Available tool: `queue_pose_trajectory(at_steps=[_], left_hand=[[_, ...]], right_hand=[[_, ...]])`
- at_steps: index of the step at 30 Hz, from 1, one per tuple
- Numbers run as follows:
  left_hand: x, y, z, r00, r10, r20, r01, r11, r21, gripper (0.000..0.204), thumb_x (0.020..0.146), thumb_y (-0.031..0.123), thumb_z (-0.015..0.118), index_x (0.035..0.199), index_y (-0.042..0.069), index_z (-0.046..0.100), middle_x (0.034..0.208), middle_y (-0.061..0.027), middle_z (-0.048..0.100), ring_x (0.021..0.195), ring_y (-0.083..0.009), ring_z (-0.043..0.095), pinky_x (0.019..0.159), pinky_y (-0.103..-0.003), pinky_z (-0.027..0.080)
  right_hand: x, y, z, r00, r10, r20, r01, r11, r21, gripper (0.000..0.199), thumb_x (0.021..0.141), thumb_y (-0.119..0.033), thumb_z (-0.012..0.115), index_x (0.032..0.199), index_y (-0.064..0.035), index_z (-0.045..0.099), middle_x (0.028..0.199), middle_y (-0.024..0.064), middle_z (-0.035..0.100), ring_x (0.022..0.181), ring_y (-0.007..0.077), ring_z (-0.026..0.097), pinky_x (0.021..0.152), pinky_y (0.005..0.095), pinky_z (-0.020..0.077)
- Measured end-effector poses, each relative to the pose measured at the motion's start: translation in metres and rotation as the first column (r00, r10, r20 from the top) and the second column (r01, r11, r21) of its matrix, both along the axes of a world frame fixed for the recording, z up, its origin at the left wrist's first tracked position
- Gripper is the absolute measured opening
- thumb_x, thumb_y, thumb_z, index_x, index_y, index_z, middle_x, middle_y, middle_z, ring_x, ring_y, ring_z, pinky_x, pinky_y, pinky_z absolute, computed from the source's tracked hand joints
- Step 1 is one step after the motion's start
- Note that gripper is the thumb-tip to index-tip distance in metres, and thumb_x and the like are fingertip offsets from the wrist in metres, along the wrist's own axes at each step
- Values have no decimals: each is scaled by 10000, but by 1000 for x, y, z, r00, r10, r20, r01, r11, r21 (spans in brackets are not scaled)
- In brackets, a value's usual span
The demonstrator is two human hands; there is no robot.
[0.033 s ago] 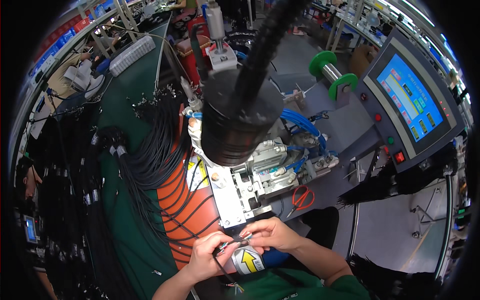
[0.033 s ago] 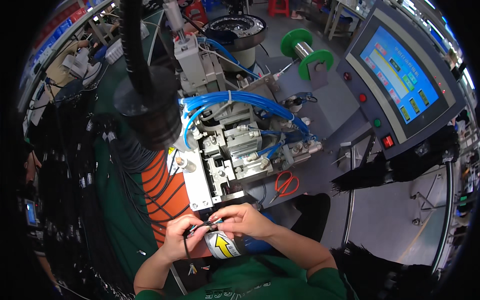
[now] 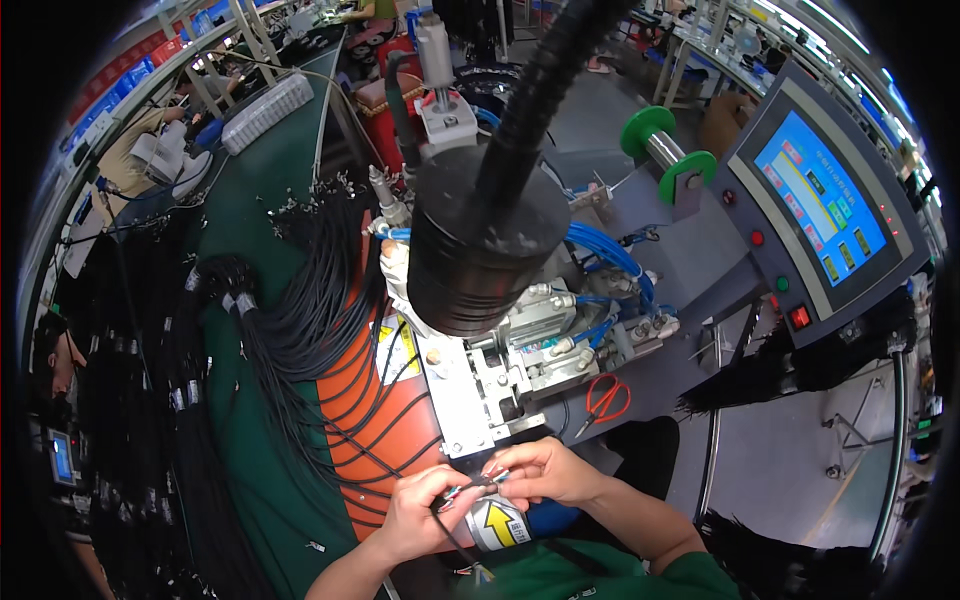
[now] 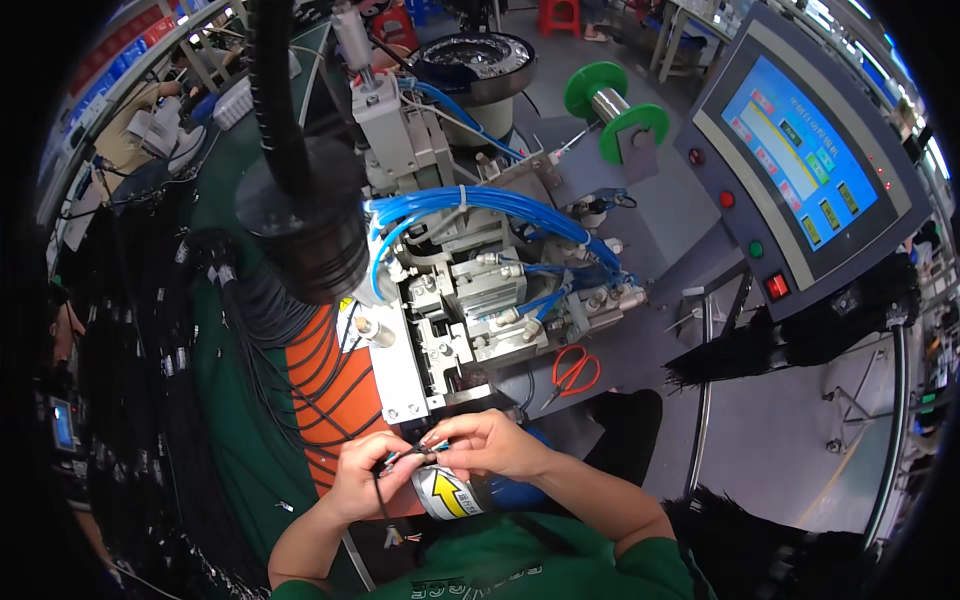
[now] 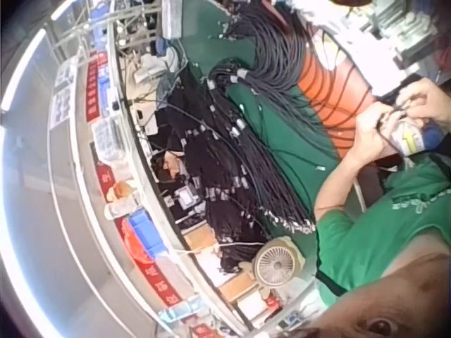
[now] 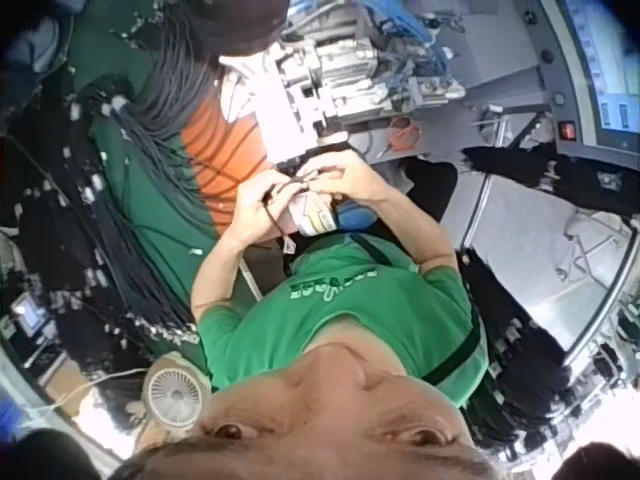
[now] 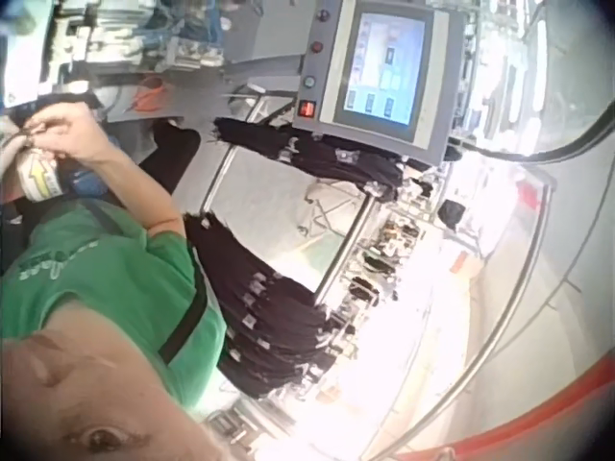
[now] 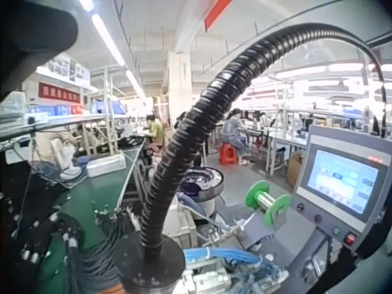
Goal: The person inserts individual wires from a wire harness bundle into a processing machine, fetches another bundle of wire harnesses, and inserts wires from the new bundle into the machine.
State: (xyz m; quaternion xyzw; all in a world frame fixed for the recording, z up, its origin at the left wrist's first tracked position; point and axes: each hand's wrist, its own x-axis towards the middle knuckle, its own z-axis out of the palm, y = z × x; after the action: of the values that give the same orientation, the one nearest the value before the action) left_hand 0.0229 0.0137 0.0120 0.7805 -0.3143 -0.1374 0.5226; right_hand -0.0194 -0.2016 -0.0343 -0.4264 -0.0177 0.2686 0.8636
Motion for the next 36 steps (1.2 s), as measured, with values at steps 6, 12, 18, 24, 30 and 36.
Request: queue_pose_trajectory(at_steps=[6, 12, 18, 24, 30, 36], left_hand=[[-8, -4, -16, 993, -86, -85, 76, 990, -116, 132, 852, 37, 655, 952, -48, 647, 814, -130, 660, 642, -199, 631, 566, -281, 484], [-18, -14, 4, 895, -96, 436, -35, 958, 283, 171, 746, 47, 677, 896, -6, 616, 672, -76, 573, 541, -239, 598, 478, -321, 475], [-8, -23, -6, 949, 37, 313, -68, 994, 89, 108, 698, 36, 637, 780, 12, 570, 653, -118, 554, 536, -298, 576, 488, -379, 459], [-7, -20, -3, 979, -32, 200, 7, 992, 123, 125, 743, 73, 645, 805, 19, 550, 694, -113, 553, 568, -304, 575, 510, -396, 458], [-4, -14, -7, 996, -87, 7, 86, 995, 58, 102, 745, 55, 627, 816, 21, 562, 706, -129, 610, 586, -301, 612, 516, -384, 472], [-15, -20, -8, 938, -24, 345, -36, 986, 165, 157, 695, 95, 700, 780, 27, 586, 651, -64, 568, 520, -221, 582, 466, -326, 446]], right_hand=[[-6, 9, -6, 955, -168, 244, 165, 986, 31, 154, 844, 63, 657, 987, 22, 619, 1054, 81, 592, 835, 114, 632, 743, 224, 516], [-15, 22, -4, 933, -300, 197, 328, 936, -129, 147, 846, 41, 652, 989, 27, 620, 1017, 107, 605, 910, 159, 640, 769, 258, 525], [-17, 28, 10, 433, 140, 890, 815, 362, -453, 456, 772, 34, 584, 1224, 61, 529, 1158, 207, 541, 983, 370, 579, 856, 425, 471], [-7, 7, 1, 923, -280, 264, 319, 940, -118, 220, 932, -65, 590, 1121, 38, 637, 986, 65, 582, 831, 111, 605, 685, 236, 498], [-3, 1, 9, 972, -176, 157, 204, 961, -184, 205, 897, -2, 607, 1094, 33, 652, 909, 65, 607, 672, 102, 615, 532, 216, 469], [-3, 5, 15, 679, 5, 734, 607, 558, -565, 137, 804, 21, 665, 940, 4, 657, 860, 80, 621, 590, 126, 616, 491, 252, 457]])
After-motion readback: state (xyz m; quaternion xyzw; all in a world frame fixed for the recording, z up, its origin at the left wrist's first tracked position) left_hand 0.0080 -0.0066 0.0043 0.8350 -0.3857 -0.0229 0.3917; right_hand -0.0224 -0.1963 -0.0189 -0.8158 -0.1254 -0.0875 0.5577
